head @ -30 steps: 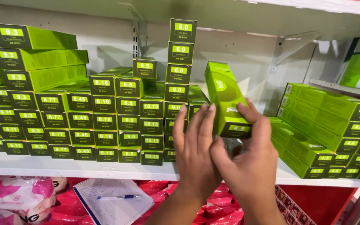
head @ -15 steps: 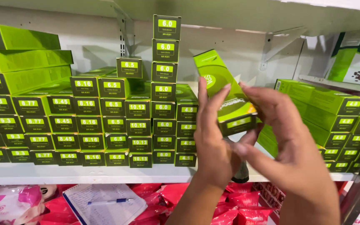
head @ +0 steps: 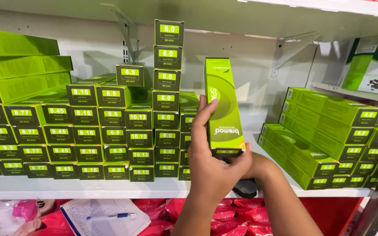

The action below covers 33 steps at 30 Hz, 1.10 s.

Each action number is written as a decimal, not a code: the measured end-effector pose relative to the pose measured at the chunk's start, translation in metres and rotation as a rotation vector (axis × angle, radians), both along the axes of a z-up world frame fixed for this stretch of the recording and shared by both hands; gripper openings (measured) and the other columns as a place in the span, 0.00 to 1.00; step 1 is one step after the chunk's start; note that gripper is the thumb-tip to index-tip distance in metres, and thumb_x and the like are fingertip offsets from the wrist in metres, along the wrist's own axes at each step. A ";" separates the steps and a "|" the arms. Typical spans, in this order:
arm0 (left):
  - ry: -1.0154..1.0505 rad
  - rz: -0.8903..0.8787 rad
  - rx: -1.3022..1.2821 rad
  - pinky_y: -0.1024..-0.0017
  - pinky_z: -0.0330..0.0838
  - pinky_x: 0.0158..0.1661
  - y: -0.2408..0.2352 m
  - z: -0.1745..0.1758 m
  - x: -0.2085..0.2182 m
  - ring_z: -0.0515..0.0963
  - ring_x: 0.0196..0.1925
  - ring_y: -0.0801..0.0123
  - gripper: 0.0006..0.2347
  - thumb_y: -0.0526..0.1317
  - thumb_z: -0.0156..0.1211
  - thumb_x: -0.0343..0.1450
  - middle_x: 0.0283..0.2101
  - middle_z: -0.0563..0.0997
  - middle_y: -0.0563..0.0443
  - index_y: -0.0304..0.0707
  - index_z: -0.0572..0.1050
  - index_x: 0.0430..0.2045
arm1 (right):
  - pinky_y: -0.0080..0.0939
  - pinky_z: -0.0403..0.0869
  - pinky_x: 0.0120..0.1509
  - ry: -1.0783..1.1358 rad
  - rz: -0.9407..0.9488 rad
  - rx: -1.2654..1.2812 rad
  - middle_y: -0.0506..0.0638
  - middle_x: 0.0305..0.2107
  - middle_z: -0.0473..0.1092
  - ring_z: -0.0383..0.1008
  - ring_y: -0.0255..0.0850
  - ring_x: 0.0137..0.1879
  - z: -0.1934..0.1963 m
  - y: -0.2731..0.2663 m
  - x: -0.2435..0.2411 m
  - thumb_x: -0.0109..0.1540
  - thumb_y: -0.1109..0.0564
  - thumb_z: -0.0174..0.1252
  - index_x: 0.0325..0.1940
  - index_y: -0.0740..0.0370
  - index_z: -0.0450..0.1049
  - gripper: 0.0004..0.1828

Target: Wiping dust off hair dye boxes and organizing them on store shelves.

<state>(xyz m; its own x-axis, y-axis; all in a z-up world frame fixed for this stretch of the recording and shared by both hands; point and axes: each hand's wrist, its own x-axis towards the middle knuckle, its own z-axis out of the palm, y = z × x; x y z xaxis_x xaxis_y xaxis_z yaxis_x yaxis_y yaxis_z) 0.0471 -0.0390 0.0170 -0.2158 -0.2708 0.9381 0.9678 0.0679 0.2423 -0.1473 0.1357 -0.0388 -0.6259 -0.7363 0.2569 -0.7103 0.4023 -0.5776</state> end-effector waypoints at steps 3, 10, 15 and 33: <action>0.023 -0.053 -0.005 0.62 0.72 0.68 0.001 -0.004 0.002 0.74 0.73 0.52 0.42 0.30 0.70 0.65 0.75 0.65 0.31 0.34 0.53 0.75 | 0.42 0.68 0.70 0.120 0.066 -0.005 0.50 0.61 0.73 0.72 0.40 0.64 0.000 0.001 0.001 0.53 0.53 0.69 0.66 0.58 0.70 0.36; -0.030 -0.014 -0.086 0.65 0.75 0.66 0.001 -0.007 0.008 0.77 0.70 0.55 0.45 0.31 0.69 0.65 0.72 0.69 0.35 0.35 0.45 0.78 | 0.39 0.75 0.57 0.085 -0.300 -0.258 0.45 0.48 0.79 0.76 0.34 0.52 0.049 0.002 0.048 0.57 0.55 0.62 0.56 0.57 0.77 0.22; -0.004 0.242 -0.224 0.56 0.64 0.70 0.008 -0.004 0.005 0.65 0.76 0.37 0.52 0.29 0.71 0.56 0.75 0.60 0.27 0.34 0.42 0.77 | 0.35 0.70 0.44 0.076 -0.224 -1.353 0.45 0.38 0.70 0.69 0.34 0.42 0.078 0.021 0.099 0.67 0.65 0.57 0.55 0.61 0.73 0.12; -0.156 0.150 -0.389 0.56 0.67 0.64 0.019 -0.014 -0.005 0.64 0.73 0.31 0.54 0.27 0.66 0.57 0.74 0.60 0.21 0.35 0.32 0.76 | 0.42 0.49 0.79 0.338 -0.335 -0.677 0.53 0.76 0.50 0.46 0.44 0.82 0.109 -0.034 0.117 0.68 0.53 0.46 0.68 0.56 0.70 0.24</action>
